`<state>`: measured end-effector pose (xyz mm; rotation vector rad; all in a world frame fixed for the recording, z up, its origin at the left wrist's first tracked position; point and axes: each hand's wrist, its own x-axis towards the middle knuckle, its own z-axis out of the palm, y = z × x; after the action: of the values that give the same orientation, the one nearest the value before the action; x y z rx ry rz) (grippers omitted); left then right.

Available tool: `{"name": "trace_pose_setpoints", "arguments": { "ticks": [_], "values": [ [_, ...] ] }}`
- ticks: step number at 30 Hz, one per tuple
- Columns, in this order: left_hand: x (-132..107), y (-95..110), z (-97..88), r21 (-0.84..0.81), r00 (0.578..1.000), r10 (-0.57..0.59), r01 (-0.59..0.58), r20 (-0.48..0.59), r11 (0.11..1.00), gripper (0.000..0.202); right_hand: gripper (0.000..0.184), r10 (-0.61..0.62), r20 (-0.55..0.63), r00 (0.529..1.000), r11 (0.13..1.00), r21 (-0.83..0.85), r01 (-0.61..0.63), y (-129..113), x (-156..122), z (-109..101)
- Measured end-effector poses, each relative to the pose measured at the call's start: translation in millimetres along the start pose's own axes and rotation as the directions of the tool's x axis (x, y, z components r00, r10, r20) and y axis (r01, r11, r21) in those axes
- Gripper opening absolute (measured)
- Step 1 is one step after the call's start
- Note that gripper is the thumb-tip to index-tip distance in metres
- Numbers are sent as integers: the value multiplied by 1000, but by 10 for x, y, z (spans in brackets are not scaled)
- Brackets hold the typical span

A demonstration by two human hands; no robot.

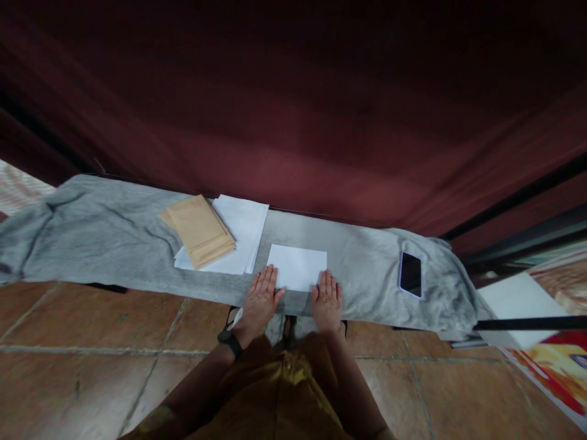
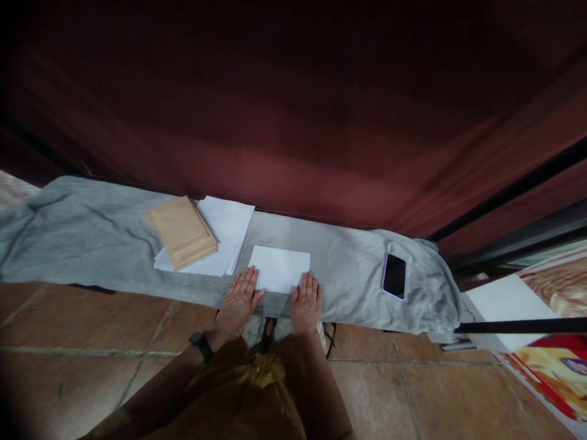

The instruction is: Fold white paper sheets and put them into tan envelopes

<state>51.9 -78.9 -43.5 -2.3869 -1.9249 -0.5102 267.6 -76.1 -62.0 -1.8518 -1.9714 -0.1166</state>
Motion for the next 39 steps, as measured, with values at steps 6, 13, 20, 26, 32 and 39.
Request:
{"name": "trace_pose_setpoints", "arguments": {
  "ticks": [6,13,20,26,32,39],
  "values": [
    [-37,-72,52,9,999,-22,23,-42,1000,62,56,19,-14,1000,1000,-7,-19,98,-44,8],
    [-42,-47,8,-10,997,-53,53,-54,999,60,58,88,-18,996,996,36,-87,124,-69,-56],
    [-73,325,26,-61,986,159,-156,40,986,59,56,-121,123,985,978,187,97,-291,-47,-164],
    [-173,380,137,-48,981,167,-163,100,985,60,53,-244,145,959,947,247,204,-483,-189,-98],
    [-188,256,18,-41,985,155,-153,70,987,58,57,-195,138,971,974,140,176,-322,-213,-107],
    [-229,168,-19,2,996,67,-67,59,998,61,56,-110,114,987,993,56,104,-168,-246,-122]
  ]
}}
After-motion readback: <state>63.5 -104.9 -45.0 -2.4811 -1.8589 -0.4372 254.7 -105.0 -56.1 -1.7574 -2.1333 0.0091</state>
